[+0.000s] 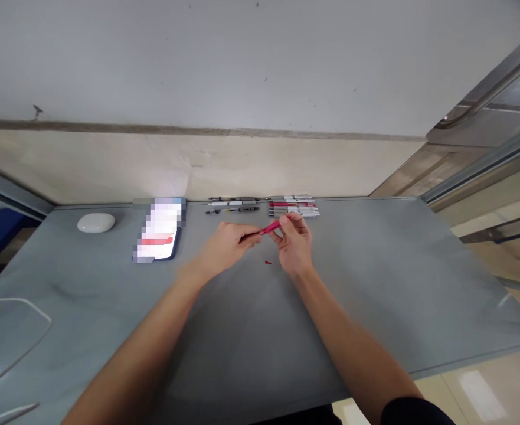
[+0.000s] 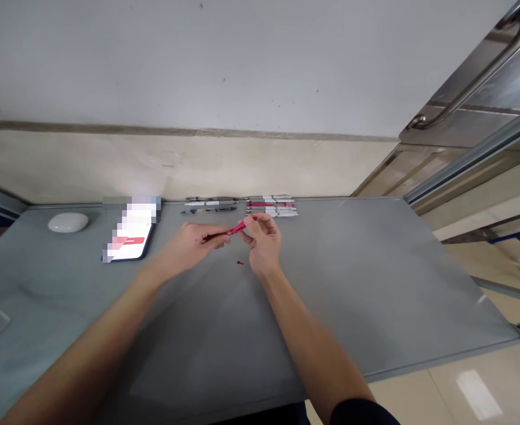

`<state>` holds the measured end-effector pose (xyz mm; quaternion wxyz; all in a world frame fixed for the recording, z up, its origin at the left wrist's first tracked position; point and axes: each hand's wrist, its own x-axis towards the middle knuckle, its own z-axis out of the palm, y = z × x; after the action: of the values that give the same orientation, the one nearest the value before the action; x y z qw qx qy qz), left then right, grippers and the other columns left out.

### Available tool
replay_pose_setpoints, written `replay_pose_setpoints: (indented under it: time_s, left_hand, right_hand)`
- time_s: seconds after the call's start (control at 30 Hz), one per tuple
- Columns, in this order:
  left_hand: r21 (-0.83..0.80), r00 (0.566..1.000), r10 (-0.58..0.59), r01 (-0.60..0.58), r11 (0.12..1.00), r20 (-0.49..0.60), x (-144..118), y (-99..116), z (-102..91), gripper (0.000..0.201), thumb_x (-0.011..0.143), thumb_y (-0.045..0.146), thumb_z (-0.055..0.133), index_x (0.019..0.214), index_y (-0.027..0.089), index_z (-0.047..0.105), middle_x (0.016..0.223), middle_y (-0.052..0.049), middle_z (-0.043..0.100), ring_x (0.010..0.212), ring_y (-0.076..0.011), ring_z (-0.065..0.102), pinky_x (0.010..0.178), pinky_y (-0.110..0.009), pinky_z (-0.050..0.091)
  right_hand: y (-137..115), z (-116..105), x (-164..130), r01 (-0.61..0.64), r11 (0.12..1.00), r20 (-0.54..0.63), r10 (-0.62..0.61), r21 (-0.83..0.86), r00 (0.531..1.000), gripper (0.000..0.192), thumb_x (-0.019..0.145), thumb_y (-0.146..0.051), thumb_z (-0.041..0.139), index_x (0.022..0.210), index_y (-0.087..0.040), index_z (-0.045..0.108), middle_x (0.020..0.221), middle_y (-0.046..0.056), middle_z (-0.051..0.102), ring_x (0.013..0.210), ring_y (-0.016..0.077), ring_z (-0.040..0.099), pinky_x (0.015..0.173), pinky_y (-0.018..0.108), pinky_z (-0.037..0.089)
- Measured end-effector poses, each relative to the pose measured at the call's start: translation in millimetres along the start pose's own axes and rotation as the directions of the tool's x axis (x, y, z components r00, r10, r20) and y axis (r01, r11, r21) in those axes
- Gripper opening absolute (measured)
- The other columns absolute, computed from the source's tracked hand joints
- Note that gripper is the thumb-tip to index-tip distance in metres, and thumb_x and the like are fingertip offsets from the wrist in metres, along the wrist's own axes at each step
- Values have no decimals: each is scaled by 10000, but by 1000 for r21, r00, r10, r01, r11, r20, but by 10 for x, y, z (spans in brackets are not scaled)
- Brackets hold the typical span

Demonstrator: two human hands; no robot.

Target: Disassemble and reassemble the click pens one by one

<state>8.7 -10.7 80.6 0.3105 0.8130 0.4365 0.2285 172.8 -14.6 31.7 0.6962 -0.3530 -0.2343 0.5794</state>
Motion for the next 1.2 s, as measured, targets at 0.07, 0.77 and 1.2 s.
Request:
replay_pose_setpoints:
  time_s: [0.07, 0.77, 1.2]
  left_hand:
    - [-124, 997, -18, 28, 992, 79, -11, -15, -43, 284, 959, 340, 481, 833, 181, 680, 706, -10, 656, 646, -146, 579, 623, -254, 438]
    - [-208, 987, -24, 57, 976, 156, -28, -13, -100, 298, 962, 349, 474, 822, 171, 668, 769, -19, 685, 733, -151, 628, 693, -247, 476]
    - [71, 998, 52, -50, 996, -26, 0, 4, -5, 235, 952, 283, 512, 873, 184, 709, 628, 15, 598, 574, -124, 486, 564, -252, 351]
  right_hand:
    - [-31, -19, -5, -15, 1000, 67, 15, -2, 998, 228, 654, -288, 842, 787, -265, 658, 828, -75, 669, 776, 109, 703, 674, 247, 601]
    - [-51, -34, -7, -6, 1000, 124, 9, -26, 992, 216, 655, -271, 836, 791, -256, 669, 833, -63, 682, 788, 118, 704, 680, 257, 607]
    - [38, 9, -22, 9, 1000, -38, -9, -4, 999, 272, 639, -311, 855, 762, -247, 622, 806, -72, 661, 747, 97, 684, 691, 256, 601]
